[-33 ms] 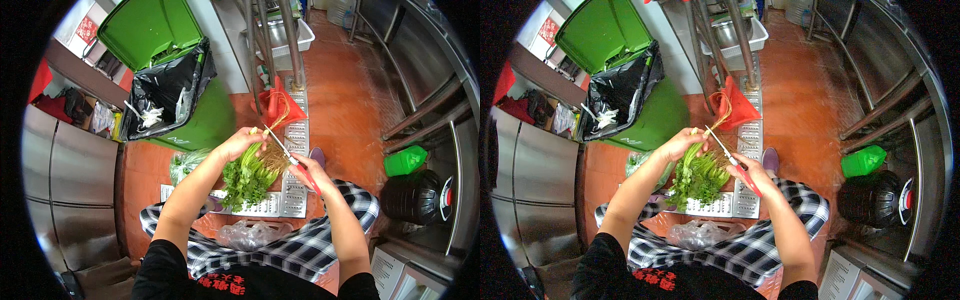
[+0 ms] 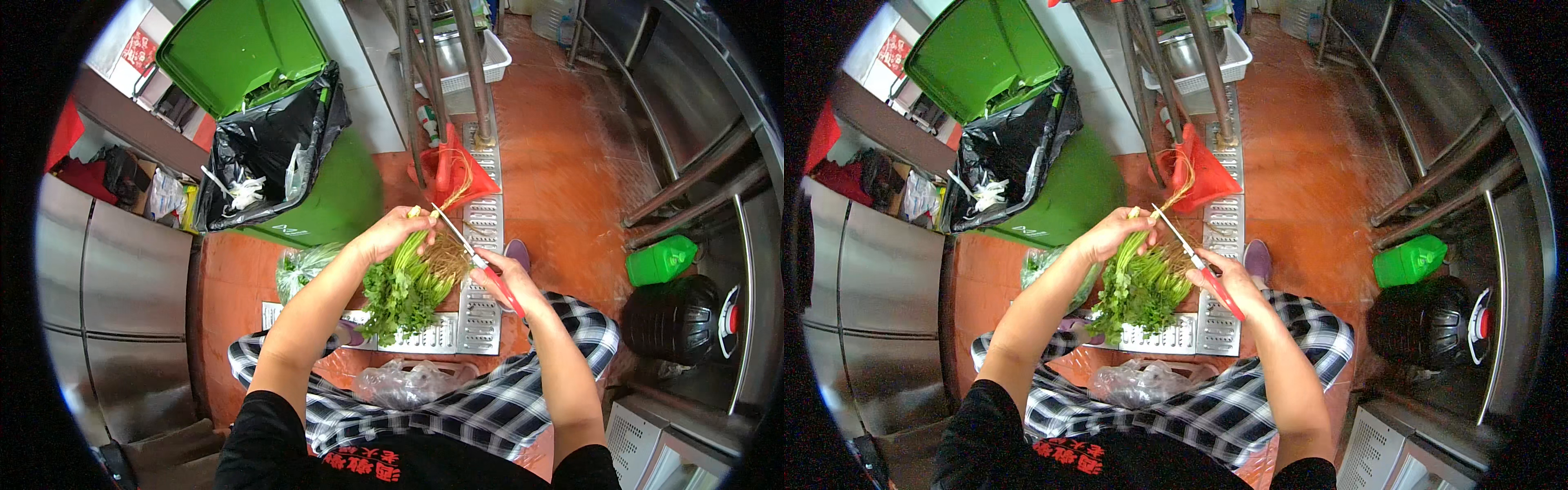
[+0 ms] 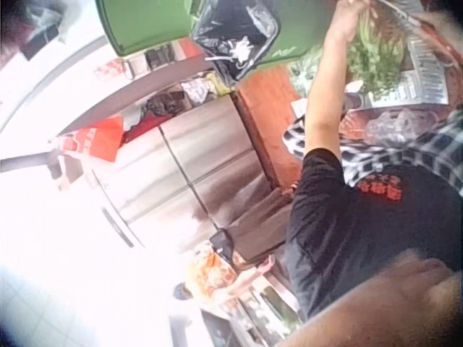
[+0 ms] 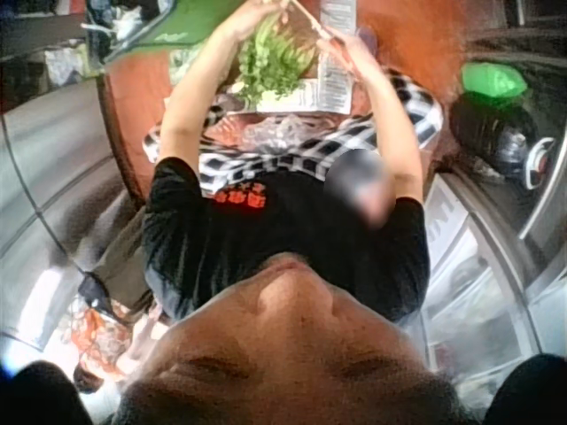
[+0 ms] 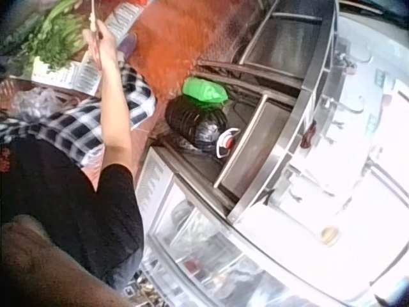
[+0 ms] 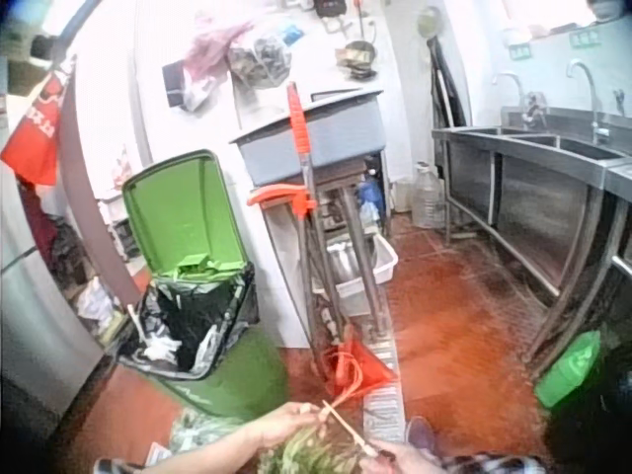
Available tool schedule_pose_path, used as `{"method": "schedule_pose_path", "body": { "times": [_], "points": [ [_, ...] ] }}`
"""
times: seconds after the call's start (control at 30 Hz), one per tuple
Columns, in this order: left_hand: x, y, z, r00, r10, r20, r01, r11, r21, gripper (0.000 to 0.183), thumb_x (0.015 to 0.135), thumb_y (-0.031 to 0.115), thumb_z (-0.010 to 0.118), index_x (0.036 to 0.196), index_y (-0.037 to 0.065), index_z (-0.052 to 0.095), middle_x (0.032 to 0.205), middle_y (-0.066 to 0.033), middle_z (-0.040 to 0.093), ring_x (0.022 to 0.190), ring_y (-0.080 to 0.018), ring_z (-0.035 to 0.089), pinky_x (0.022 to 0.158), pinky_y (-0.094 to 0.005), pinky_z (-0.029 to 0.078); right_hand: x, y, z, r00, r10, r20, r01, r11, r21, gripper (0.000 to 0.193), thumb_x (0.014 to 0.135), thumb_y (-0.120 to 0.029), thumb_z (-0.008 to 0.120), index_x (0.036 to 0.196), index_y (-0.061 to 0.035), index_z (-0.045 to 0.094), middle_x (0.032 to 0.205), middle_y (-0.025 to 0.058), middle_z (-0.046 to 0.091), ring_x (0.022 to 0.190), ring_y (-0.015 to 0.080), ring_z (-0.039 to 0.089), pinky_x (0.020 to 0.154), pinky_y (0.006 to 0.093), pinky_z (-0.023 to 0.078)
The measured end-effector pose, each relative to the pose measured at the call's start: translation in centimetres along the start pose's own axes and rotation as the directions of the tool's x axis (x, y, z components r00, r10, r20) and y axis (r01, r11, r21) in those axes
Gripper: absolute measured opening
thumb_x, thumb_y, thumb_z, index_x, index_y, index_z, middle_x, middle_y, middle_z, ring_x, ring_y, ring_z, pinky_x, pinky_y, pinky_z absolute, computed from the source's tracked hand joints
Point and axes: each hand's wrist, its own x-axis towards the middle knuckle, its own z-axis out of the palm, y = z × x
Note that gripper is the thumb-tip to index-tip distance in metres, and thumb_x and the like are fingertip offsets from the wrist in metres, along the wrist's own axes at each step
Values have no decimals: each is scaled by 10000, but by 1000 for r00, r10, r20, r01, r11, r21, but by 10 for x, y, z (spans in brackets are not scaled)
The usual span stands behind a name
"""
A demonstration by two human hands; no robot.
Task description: The person sits on the floor and uses scissors to trim the roots off a bunch of green leafy vegetables. The trimmed roots are discarded into a nearby green bin, and the cleaned vegetables are placed into a sink.
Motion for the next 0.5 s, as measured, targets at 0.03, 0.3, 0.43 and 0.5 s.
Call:
{"method": "schedule_pose_path", "body": {
  "times": [0.03, 0.3, 0.43, 0.5],
  "points": [
    [4, 1, 0, 1000, -12, 1, 12, 1000, 6, 234, 898, 209, 548, 1002, 1, 580, 729, -55, 599, 568, -127, 540, 543, -241, 432, -1, -4, -4, 1000, 17, -14, -18, 1000, -8, 638, 820, -396, 677, 1298, -26, 473, 883, 78, 599, 778, 117, 523, 685, 266, 445],
    [17, 24, -6, 960, 281, 6, -271, 934, -233, 331, 907, 288, 559, 1120, 38, 517, 1016, -112, 613, 951, -245, 604, 848, -418, 506, 9, 33, -11, 935, 127, -330, -45, 969, 244, 614, 788, -390, 715, 1246, -28, 524, 944, 89, 587, 821, 146, 516, 718, 262, 380],
    [11, 14, -30, 888, 279, -366, -449, 700, -556, 451, 902, 418, 527, 1272, 188, 409, 1326, -92, 431, 1191, -347, 439, 985, -599, 343, 9, 23, -31, 828, 343, -444, -33, 821, 570, 495, 827, -412, 668, 1205, -118, 543, 637, -53, 437, 447, 33, 359, 372, 185, 270],
    [14, -1, -38, 881, 236, -410, -456, 652, -606, 461, 908, 407, 519, 1306, 216, 388, 1364, -108, 394, 1225, -396, 409, 991, -601, 339, 3, 19, -41, 807, 366, -464, 13, 774, 633, 505, 819, -394, 685, 1196, -94, 532, 616, -53, 442, 427, 36, 358, 365, 188, 262]
  ]
}}
